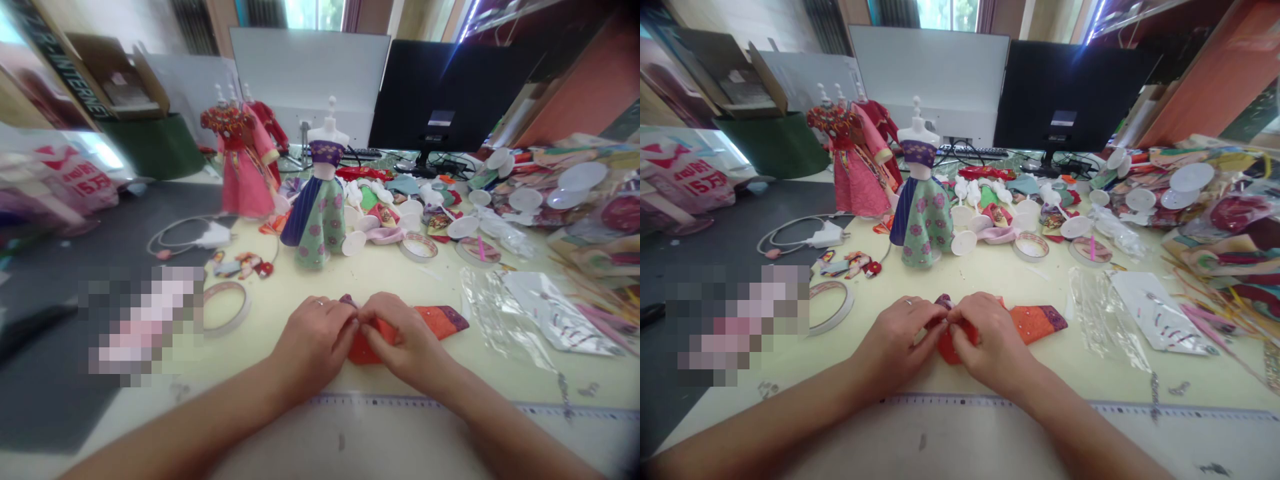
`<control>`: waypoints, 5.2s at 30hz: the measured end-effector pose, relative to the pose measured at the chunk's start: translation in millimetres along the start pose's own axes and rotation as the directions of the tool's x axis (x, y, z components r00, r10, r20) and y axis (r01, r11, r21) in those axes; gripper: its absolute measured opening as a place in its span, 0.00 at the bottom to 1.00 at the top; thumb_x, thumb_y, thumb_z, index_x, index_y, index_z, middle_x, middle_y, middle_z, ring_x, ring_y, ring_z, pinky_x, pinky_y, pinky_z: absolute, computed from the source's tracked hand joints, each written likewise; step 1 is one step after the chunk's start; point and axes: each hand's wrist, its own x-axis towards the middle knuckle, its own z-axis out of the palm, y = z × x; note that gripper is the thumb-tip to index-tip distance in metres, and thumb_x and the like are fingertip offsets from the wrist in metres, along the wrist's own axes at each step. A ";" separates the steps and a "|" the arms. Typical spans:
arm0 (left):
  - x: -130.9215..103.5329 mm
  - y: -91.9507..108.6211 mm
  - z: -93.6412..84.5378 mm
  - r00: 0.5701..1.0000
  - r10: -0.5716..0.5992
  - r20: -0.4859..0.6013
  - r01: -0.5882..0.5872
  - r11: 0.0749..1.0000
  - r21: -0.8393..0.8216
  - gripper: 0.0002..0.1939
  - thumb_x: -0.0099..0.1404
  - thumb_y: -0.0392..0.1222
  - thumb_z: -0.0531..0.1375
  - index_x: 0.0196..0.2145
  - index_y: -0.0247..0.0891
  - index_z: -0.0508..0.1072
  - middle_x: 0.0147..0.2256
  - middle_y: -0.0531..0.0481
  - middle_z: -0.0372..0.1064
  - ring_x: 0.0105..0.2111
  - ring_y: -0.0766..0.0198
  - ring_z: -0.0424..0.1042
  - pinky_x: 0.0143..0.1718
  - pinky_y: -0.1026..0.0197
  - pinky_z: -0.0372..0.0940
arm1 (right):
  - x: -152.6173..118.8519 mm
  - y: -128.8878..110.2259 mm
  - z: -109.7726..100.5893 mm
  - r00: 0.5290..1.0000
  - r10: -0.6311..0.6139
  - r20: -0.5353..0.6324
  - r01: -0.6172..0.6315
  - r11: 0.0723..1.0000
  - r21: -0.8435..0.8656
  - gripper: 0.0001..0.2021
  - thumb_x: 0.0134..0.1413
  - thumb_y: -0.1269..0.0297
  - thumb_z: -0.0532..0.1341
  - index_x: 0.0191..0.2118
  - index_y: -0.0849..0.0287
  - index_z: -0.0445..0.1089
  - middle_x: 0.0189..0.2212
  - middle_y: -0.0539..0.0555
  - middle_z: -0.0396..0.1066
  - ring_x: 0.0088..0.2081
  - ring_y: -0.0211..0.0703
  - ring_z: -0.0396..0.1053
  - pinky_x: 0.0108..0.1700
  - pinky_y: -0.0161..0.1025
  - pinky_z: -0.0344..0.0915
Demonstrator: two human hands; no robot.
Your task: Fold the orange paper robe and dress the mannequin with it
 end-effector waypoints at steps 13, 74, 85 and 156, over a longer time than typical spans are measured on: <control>-1.9 0.9 -1.3 1.000 -0.012 -0.015 0.013 1.000 0.011 0.07 0.62 0.36 0.51 0.32 0.37 0.69 0.29 0.49 0.70 0.29 0.63 0.67 0.33 0.58 0.61 | 0.7 -1.7 -1.3 1.000 0.001 -0.003 -0.001 0.999 -0.033 0.06 0.49 0.75 0.52 0.27 0.58 0.62 0.25 0.51 0.64 0.31 0.41 0.61 0.35 0.41 0.59; -2.9 0.1 0.1 0.998 -0.068 0.016 0.068 0.997 0.020 0.04 0.61 0.36 0.53 0.32 0.38 0.67 0.29 0.50 0.70 0.30 0.62 0.67 0.32 0.58 0.62 | -0.6 -0.6 -0.4 0.999 0.019 0.038 -0.016 0.998 -0.068 0.07 0.49 0.75 0.52 0.28 0.59 0.63 0.25 0.51 0.66 0.32 0.41 0.63 0.37 0.41 0.60; -1.2 -0.4 -0.9 0.998 -0.068 0.004 0.068 0.997 0.043 0.07 0.61 0.37 0.53 0.27 0.37 0.68 0.26 0.51 0.69 0.27 0.63 0.66 0.30 0.60 0.60 | 0.0 0.5 0.0 0.998 0.034 0.044 -0.031 0.998 -0.058 0.07 0.49 0.76 0.52 0.28 0.59 0.64 0.26 0.51 0.66 0.31 0.41 0.62 0.37 0.41 0.59; -1.8 -6.8 5.8 0.994 0.093 0.049 -0.099 0.985 0.140 0.10 0.63 0.35 0.50 0.29 0.35 0.70 0.26 0.49 0.70 0.27 0.62 0.67 0.32 0.57 0.63 | -1.4 3.8 3.0 0.994 -0.062 0.088 0.083 0.966 -0.246 0.09 0.52 0.74 0.50 0.30 0.61 0.66 0.26 0.54 0.67 0.31 0.42 0.62 0.36 0.41 0.59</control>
